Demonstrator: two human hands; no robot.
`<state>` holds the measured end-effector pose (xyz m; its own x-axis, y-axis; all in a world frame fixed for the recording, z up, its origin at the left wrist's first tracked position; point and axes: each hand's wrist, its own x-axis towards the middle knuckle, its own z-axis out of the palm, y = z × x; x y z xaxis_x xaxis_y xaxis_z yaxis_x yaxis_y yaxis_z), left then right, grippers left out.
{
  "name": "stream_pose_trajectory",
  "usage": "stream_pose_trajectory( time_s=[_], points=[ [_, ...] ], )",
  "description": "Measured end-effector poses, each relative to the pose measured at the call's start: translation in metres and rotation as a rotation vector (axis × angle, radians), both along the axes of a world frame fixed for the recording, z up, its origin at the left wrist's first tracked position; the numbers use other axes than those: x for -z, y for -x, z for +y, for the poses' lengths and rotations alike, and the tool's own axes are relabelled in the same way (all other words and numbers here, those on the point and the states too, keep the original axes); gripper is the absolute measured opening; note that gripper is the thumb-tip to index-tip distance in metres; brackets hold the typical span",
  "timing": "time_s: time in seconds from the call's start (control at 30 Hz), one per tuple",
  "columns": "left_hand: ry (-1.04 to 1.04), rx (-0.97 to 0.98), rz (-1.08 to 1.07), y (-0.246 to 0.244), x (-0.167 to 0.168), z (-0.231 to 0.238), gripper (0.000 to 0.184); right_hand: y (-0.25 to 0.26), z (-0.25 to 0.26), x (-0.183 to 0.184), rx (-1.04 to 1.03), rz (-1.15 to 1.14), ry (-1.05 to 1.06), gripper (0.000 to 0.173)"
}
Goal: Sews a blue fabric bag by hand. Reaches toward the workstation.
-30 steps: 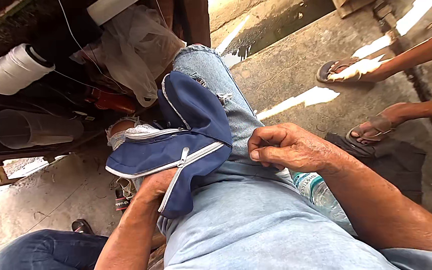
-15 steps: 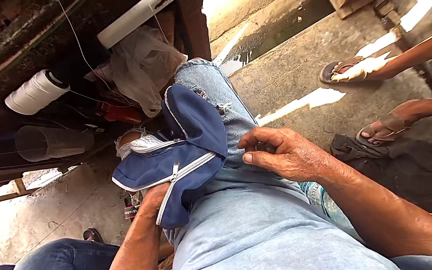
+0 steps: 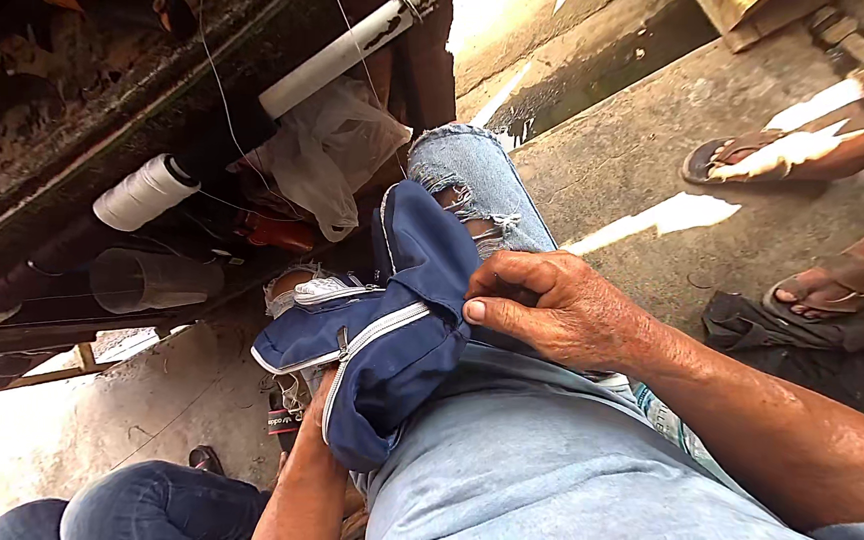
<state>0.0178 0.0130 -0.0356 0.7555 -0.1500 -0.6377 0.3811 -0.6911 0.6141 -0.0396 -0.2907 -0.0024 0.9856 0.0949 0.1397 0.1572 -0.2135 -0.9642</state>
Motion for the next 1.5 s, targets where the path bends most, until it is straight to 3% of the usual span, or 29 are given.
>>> stream_pose_trajectory(
  time_s=[0.1, 0.17, 0.2, 0.27, 0.3, 0.37, 0.4, 0.57, 0.7, 0.8, 0.93, 1.03, 1.2, 1.4, 1.5],
  points=[
    [-0.151, 0.233, 0.053, -0.006, 0.034, 0.010, 0.030, 0.001, -0.003, 0.002, 0.009, 0.033, 0.010, 0.008],
    [-0.098, 0.296, -0.044, -0.005, 0.060, 0.022, 0.032, 0.003, -0.004, 0.005, 0.014, 0.050, 0.018, 0.009],
    [-0.005, 0.179, -0.081, -0.002, 0.053, 0.015, 0.026, 0.003, -0.004, 0.006, 0.017, 0.060, 0.013, 0.009],
    [0.180, -0.143, -0.097, 0.007, -0.014, -0.027, 0.009, 0.005, -0.005, 0.006, 0.039, 0.071, -0.008, 0.007],
    [0.324, -0.231, -0.152, 0.016, -0.041, -0.040, 0.010, 0.007, -0.004, 0.004, 0.066, 0.074, -0.015, 0.004],
    [0.566, -0.220, -0.219, 0.028, -0.053, -0.041, 0.014, 0.011, -0.005, -0.003, 0.111, 0.061, 0.004, 0.010],
    [0.591, -0.203, -0.231, 0.031, -0.053, -0.040, 0.013, 0.013, -0.006, -0.006, 0.118, 0.038, 0.014, 0.013],
    [0.408, 0.010, -0.358, 0.023, -0.044, -0.036, 0.009, 0.013, 0.000, -0.012, 0.045, -0.058, 0.057, 0.011],
    [0.501, -0.101, -0.249, 0.025, -0.048, -0.038, 0.007, 0.009, -0.001, -0.013, 0.013, -0.004, 0.017, 0.008],
    [0.599, -0.203, -0.057, 0.030, -0.037, -0.024, 0.015, 0.016, -0.010, -0.022, 0.004, 0.110, 0.104, 0.022],
    [0.694, -0.261, -0.048, 0.032, -0.040, -0.026, 0.018, 0.022, -0.016, -0.029, -0.026, -0.088, 0.244, 0.034],
    [0.746, -0.222, -0.104, 0.030, 0.002, -0.010, 0.017, 0.026, -0.007, -0.028, -0.024, -0.169, 0.280, 0.030],
    [0.526, -0.114, -0.186, 0.027, 0.073, 0.026, 0.020, 0.024, -0.002, -0.020, -0.003, -0.190, 0.274, 0.023],
    [0.534, -0.075, -0.187, 0.025, 0.062, 0.019, 0.015, 0.024, -0.003, -0.020, 0.005, -0.185, 0.310, 0.022],
    [0.633, -0.202, -0.102, 0.025, 0.039, 0.004, 0.013, 0.023, -0.004, -0.020, -0.007, -0.198, 0.323, 0.021]
  ],
)
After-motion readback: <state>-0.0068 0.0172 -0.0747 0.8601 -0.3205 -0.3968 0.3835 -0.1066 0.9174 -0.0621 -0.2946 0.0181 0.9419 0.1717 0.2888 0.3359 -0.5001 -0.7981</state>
